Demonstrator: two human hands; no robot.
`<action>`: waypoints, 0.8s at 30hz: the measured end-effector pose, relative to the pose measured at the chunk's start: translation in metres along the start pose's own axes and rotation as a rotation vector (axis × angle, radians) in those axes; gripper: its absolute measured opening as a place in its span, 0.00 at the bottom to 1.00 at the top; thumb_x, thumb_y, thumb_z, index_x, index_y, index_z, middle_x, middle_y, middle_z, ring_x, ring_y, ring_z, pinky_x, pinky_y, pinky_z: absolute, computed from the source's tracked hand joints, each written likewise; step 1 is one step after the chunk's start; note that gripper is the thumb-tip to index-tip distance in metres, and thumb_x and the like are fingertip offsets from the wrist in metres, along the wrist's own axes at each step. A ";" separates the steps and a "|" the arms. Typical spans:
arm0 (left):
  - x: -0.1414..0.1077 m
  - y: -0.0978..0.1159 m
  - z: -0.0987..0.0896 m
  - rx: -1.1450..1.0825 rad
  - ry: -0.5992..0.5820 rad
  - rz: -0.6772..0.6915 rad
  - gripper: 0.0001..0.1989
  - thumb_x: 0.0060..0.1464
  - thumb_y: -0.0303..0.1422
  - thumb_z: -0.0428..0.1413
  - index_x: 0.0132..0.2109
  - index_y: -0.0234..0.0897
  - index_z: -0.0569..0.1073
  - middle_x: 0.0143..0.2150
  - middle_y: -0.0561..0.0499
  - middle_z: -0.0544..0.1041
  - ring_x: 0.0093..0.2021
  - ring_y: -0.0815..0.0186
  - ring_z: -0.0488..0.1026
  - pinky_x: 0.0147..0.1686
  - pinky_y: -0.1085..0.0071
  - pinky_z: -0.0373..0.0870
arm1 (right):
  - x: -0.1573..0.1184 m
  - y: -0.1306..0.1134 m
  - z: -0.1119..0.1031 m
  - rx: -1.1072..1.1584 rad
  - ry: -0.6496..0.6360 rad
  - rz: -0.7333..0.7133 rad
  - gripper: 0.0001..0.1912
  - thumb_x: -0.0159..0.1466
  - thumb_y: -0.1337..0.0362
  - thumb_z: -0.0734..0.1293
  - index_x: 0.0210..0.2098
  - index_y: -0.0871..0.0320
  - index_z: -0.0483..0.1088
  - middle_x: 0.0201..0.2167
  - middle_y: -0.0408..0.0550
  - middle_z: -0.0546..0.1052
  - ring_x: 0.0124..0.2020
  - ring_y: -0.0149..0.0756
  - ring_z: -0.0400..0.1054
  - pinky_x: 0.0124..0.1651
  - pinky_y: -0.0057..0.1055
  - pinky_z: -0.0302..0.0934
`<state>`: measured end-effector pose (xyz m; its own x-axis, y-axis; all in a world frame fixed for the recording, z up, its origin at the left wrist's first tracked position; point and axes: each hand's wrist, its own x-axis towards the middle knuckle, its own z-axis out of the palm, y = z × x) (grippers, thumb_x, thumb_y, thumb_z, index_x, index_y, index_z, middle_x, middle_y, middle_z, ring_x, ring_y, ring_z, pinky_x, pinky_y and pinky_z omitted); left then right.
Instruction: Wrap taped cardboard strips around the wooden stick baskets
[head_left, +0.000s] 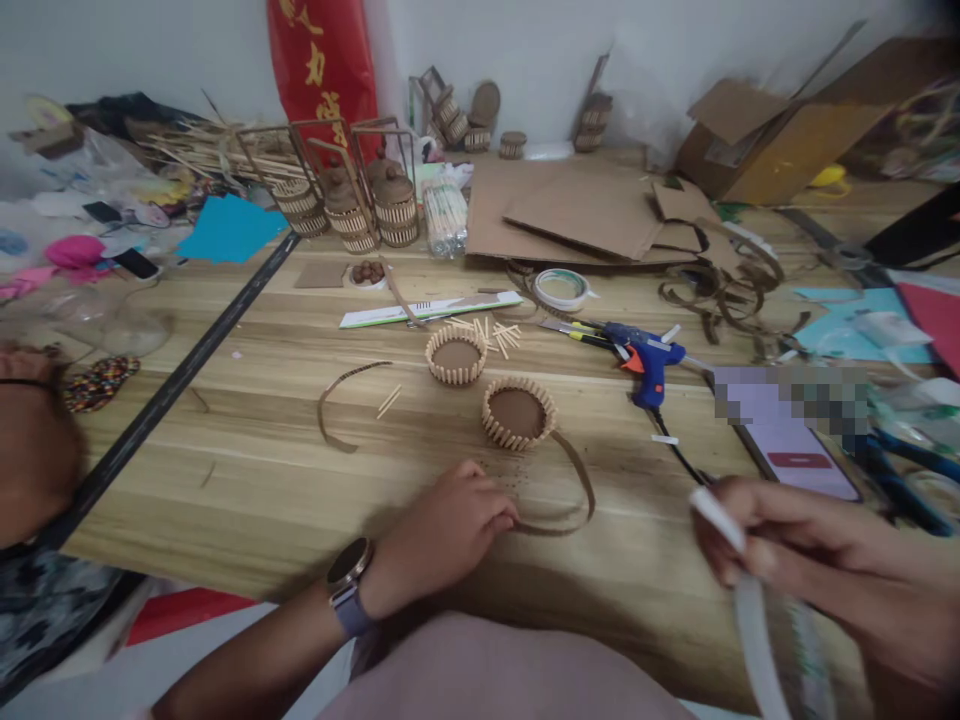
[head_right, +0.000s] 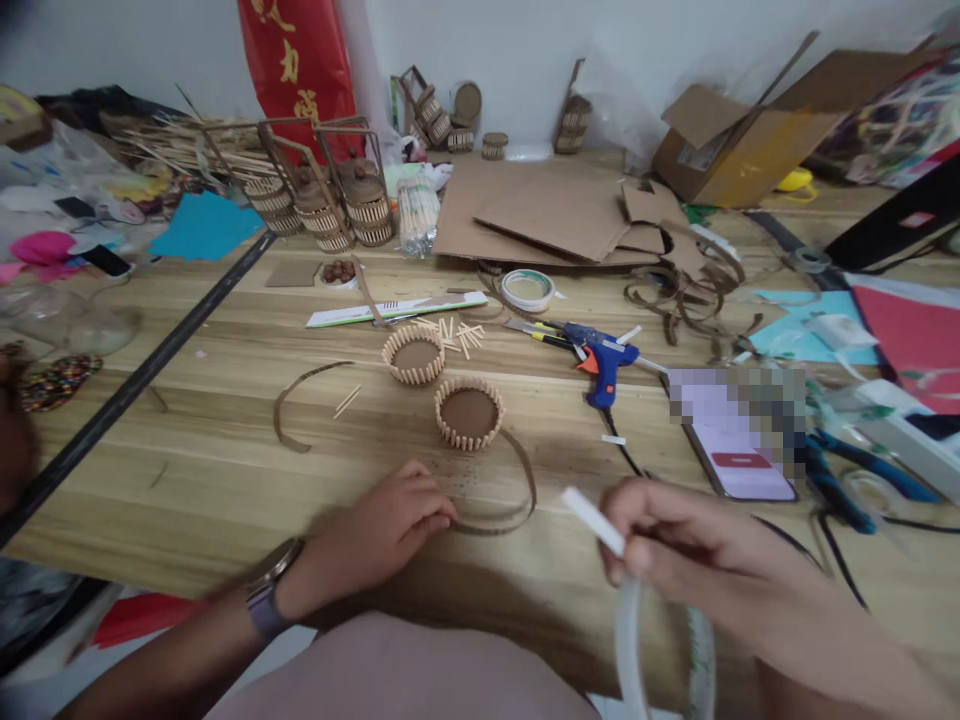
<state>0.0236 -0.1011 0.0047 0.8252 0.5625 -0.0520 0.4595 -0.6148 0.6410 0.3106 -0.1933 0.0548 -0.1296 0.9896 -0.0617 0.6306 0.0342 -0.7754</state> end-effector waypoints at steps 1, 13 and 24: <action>0.002 -0.001 0.000 -0.016 0.024 -0.046 0.09 0.64 0.26 0.53 0.39 0.37 0.78 0.37 0.51 0.79 0.43 0.62 0.69 0.45 0.67 0.66 | 0.010 -0.004 0.005 0.148 -0.156 0.031 0.26 0.64 0.39 0.59 0.25 0.52 0.69 0.19 0.45 0.71 0.21 0.35 0.66 0.22 0.31 0.62; -0.007 -0.010 -0.001 -0.110 0.192 -0.142 0.10 0.62 0.21 0.50 0.43 0.37 0.73 0.40 0.51 0.77 0.44 0.61 0.69 0.45 0.66 0.67 | 0.066 -0.009 0.025 0.012 -0.664 -0.058 0.13 0.68 0.58 0.60 0.32 0.55 0.70 0.27 0.40 0.71 0.29 0.30 0.63 0.31 0.25 0.57; -0.011 -0.015 0.028 0.494 0.223 0.040 0.07 0.64 0.27 0.52 0.45 0.36 0.74 0.48 0.44 0.72 0.53 0.53 0.63 0.50 0.56 0.68 | 0.054 0.020 0.016 -0.010 -0.666 0.124 0.20 0.67 0.47 0.59 0.31 0.56 0.67 0.27 0.43 0.67 0.30 0.34 0.61 0.33 0.29 0.58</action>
<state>0.0168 -0.1132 -0.0256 0.7803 0.6037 0.1631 0.5730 -0.7947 0.2002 0.3040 -0.1412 0.0260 -0.4979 0.6889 -0.5267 0.6779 -0.0697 -0.7319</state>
